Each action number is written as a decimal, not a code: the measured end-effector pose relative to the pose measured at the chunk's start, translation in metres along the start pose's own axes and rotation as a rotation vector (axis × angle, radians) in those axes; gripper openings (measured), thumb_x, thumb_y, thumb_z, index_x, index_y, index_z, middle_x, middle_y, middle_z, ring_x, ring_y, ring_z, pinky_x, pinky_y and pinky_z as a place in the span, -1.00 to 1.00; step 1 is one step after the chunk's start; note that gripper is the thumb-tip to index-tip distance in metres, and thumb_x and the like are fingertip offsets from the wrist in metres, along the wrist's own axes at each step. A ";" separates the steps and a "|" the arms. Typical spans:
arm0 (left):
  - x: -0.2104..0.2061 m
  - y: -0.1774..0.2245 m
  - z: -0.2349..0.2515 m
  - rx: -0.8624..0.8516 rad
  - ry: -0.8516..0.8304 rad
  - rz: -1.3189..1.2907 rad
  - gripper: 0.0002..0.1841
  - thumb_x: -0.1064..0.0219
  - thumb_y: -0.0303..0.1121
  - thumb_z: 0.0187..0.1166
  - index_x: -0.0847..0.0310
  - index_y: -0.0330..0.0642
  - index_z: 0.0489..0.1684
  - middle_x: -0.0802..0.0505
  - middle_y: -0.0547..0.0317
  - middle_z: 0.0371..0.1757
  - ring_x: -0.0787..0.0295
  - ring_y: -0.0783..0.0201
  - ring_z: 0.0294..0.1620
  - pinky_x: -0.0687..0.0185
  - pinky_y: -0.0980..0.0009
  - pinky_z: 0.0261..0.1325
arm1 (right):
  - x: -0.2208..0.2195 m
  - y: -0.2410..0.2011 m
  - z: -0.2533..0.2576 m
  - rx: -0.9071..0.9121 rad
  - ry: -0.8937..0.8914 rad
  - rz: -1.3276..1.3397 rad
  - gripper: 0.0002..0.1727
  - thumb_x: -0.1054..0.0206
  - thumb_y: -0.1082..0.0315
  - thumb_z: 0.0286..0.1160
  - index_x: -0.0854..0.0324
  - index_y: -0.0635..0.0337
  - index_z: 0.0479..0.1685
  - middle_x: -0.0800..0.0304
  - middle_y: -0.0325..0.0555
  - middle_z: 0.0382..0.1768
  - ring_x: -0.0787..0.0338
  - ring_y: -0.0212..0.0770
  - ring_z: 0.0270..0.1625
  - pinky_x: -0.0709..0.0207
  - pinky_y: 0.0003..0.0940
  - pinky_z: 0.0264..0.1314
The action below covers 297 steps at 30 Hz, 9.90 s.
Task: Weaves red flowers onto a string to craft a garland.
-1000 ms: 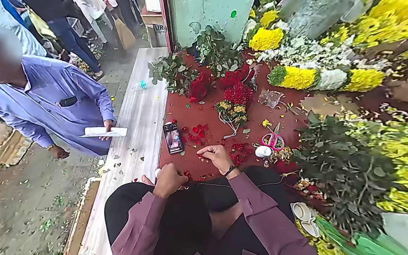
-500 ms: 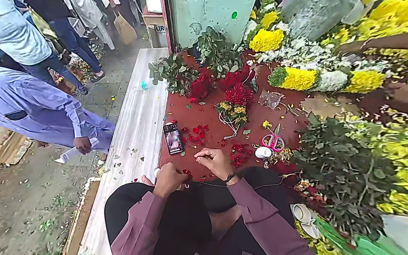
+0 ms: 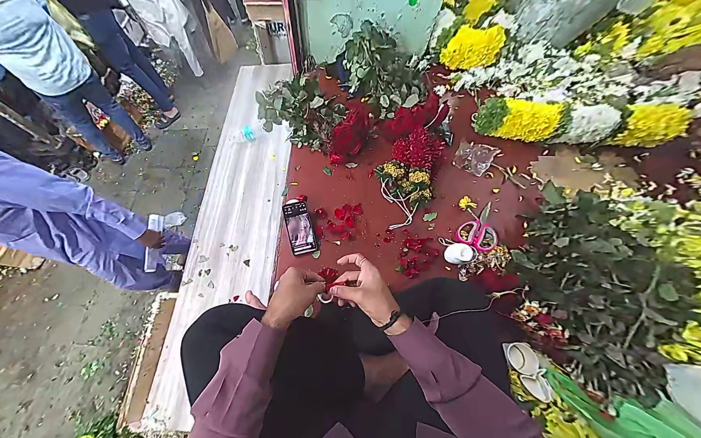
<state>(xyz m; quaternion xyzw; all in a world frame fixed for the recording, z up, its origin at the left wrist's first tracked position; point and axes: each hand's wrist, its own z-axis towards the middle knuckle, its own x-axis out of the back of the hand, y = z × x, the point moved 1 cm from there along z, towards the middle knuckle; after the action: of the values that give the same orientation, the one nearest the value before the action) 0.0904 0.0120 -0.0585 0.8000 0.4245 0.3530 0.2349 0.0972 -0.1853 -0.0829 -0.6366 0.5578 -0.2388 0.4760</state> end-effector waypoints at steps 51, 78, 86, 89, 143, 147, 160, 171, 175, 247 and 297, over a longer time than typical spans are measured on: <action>0.020 0.012 -0.019 -0.133 -0.085 0.211 -0.82 -0.51 -0.08 0.36 -0.88 0.06 -0.39 -0.83 0.36 -0.49 -0.68 0.37 -0.49 -0.64 0.15 -0.31 | 0.061 -0.019 0.016 0.081 -0.433 -0.172 -0.83 -0.41 0.32 0.57 -0.87 0.22 -0.19 -0.80 -0.31 -0.49 -0.53 -0.56 -0.57 -0.37 -0.59 -0.51; 0.004 0.003 -0.012 0.019 -0.103 0.354 -0.76 -0.51 0.00 0.31 -0.89 0.08 -0.36 -0.87 0.24 -0.41 -0.81 0.16 -0.30 -0.67 -0.13 -0.11 | 0.081 -0.001 0.089 -0.096 0.187 -0.210 -0.83 -0.53 0.41 0.40 -0.83 0.20 -0.08 -0.88 -0.05 -0.24 -0.72 -0.25 -0.42 -0.58 -0.36 -0.40; -0.001 0.000 -0.011 -0.025 -0.044 0.324 -0.65 -0.56 0.02 0.29 -0.85 -0.11 -0.39 -0.89 0.03 -0.35 -0.86 0.00 -0.25 -0.74 -0.25 -0.08 | 0.073 0.001 0.070 0.031 0.082 -0.126 -0.76 -0.35 0.50 0.47 -0.76 0.33 0.07 -0.90 0.04 -0.09 -0.87 -0.09 -0.29 -0.79 -0.18 -0.32; -0.005 0.000 -0.004 0.008 -0.078 0.385 -0.67 -0.53 0.03 0.30 -0.87 -0.05 -0.35 -0.89 0.07 -0.31 -0.84 0.00 -0.17 -0.67 -0.28 -0.05 | 0.078 0.007 0.076 0.032 0.080 -0.119 -0.81 -0.34 0.56 0.47 -0.77 0.37 -0.02 -0.92 0.05 -0.23 -0.86 -0.14 -0.40 -0.77 -0.29 -0.42; 0.012 0.001 -0.007 -0.056 0.124 -0.125 -0.80 -0.56 -0.25 0.38 -0.82 -0.23 -0.42 -0.86 0.16 -0.43 -0.80 0.29 -0.35 -0.76 0.14 -0.10 | 0.056 0.010 0.024 0.207 -0.130 -0.617 -0.78 -0.49 0.14 0.46 -0.90 0.05 -0.14 -0.94 -0.27 -0.17 -0.87 -0.41 -0.11 -0.78 -0.28 0.07; 0.020 -0.006 -0.002 -0.001 0.246 -0.066 -0.74 -0.52 -0.16 0.40 -0.86 -0.21 -0.40 -0.88 0.08 -0.35 -0.82 0.15 -0.24 -0.72 -0.06 -0.01 | 0.061 0.012 0.026 0.275 -0.334 -0.616 -0.72 -0.46 0.08 0.40 -0.88 0.11 -0.26 -0.93 -0.19 -0.25 -0.86 -0.36 -0.20 -0.76 -0.26 -0.05; -0.001 0.038 -0.023 -0.575 0.079 -0.416 -0.89 -0.44 -0.46 0.54 -0.82 -0.34 -0.24 -0.90 0.08 -0.20 -0.84 0.32 -0.17 -0.81 0.31 0.00 | 0.035 0.003 0.001 0.161 -0.280 -0.136 -0.81 -0.53 0.34 0.43 -0.81 0.24 -0.08 -0.93 -0.20 -0.21 -0.87 -0.42 -0.16 -0.79 -0.42 0.01; 0.000 0.008 -0.008 -0.081 0.434 0.186 -0.74 -0.36 -0.03 0.45 -0.87 0.04 -0.33 -0.84 0.21 -0.29 -0.75 0.12 -0.06 -0.62 -0.06 0.09 | 0.000 -0.006 -0.008 0.474 -0.213 -0.235 -0.86 -0.41 0.45 0.55 -0.88 0.31 -0.19 -0.95 -0.11 -0.25 -0.90 -0.36 -0.16 -0.81 -0.36 0.04; 0.004 0.005 -0.008 -0.083 0.283 0.155 -0.75 -0.42 -0.01 0.44 -0.88 0.06 -0.32 -0.82 0.29 -0.41 -0.73 0.23 -0.32 -0.67 0.02 -0.12 | 0.043 -0.016 0.007 0.346 -0.106 -0.226 -0.88 -0.45 0.41 0.51 -0.90 0.25 -0.22 -0.94 -0.17 -0.29 -0.86 -0.40 -0.23 -0.77 -0.41 -0.05; -0.001 0.000 -0.009 0.106 0.030 0.364 -0.76 -0.51 0.01 0.25 -0.89 0.13 -0.32 -0.89 0.25 -0.37 -0.83 0.15 -0.28 -0.69 -0.17 -0.14 | 0.074 -0.003 0.069 -0.058 0.130 -0.031 -0.83 -0.36 0.50 0.52 -0.81 0.32 -0.03 -0.87 0.09 -0.28 -0.74 -0.23 -0.45 -0.59 -0.41 -0.44; -0.004 0.009 -0.016 0.095 -0.050 0.401 -0.75 -0.50 0.01 0.30 -0.91 0.11 -0.29 -0.89 0.20 -0.34 -0.82 0.07 -0.19 -0.63 -0.21 -0.04 | 0.103 0.009 0.113 -0.033 0.280 -0.423 -0.74 -0.51 0.33 0.48 -0.80 -0.02 0.13 -0.88 -0.05 -0.16 -0.74 -0.16 -0.45 -0.63 -0.22 -0.46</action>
<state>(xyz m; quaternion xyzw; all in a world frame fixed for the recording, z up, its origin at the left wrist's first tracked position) 0.0812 0.0057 -0.0438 0.8871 0.2671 0.3525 0.1322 0.2145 -0.2433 -0.1626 -0.7076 0.4763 -0.4100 0.3230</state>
